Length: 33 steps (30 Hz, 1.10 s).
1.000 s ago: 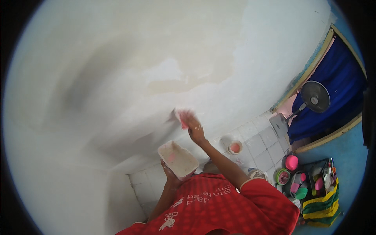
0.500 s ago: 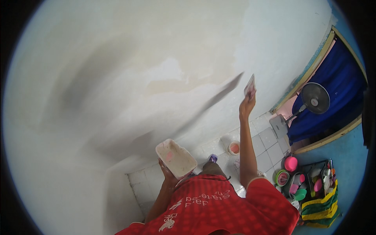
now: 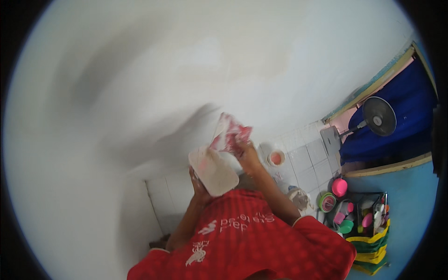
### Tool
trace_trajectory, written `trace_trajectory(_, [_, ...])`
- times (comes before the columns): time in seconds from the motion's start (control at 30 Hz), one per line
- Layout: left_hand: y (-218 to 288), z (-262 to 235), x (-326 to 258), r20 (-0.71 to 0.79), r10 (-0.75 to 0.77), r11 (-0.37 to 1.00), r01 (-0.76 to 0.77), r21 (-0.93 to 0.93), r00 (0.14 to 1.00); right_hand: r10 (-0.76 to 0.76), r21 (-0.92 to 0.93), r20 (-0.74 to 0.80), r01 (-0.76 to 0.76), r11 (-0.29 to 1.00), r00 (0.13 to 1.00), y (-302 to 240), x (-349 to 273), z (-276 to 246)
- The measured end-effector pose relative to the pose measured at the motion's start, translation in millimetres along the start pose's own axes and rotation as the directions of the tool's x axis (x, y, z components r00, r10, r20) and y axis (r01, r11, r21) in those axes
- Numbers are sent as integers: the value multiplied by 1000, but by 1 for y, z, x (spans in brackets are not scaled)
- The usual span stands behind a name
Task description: The person repeatedly scoops white plaster from a small container and spreads it onto a wall using a pink trowel. The person works on a single wall section, smoothing the plaster in overlapping strokes.
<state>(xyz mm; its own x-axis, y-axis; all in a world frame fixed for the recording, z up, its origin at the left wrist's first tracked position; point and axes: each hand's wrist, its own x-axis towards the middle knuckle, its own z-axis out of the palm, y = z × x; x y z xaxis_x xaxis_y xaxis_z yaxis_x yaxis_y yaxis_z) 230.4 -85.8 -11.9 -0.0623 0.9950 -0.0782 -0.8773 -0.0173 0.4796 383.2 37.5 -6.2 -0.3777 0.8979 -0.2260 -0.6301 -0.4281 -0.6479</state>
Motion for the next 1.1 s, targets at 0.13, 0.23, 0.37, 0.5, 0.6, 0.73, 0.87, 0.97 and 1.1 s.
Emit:
trace_trajectory(0.13, [-21,-11,-2,-16,-88,996,88,-31,996,-100,-239,-269,34,970,958,-39,-58,-39])
trace_trajectory(0.23, [-13,24,23,136,79,996,-83,25,988,-333,-696,-246,74,715,910,-33,-65,-75])
trace_trajectory(0.37, [-26,50,45,98,214,977,-213,-28,972,-270,-645,-227,63,762,936,-94,-98,-25])
trace_trajectory(0.5, [-45,65,62,-112,89,981,-67,183,990,-339,-921,225,313,233,913,-125,-106,-29])
trace_trajectory(0.6, [-71,68,65,164,282,861,-325,391,945,-196,-934,325,346,87,925,-153,-101,14])
trace_trajectory(0.73, [-104,98,78,2,216,936,-207,284,976,-102,-913,403,391,-113,910,-169,-88,-1])
trace_trajectory(0.87, [-130,112,82,-16,192,972,-188,143,981,-112,-887,459,461,-14,881,-181,-91,-16])
trace_trajectory(0.97, [-141,126,85,-216,132,971,-82,225,968,-129,-859,503,511,30,854,-193,-88,-28])
trace_trajectory(1.1, [-164,113,81,-162,194,925,-125,358,968,-20,-881,461,460,112,887,-215,-79,-43])
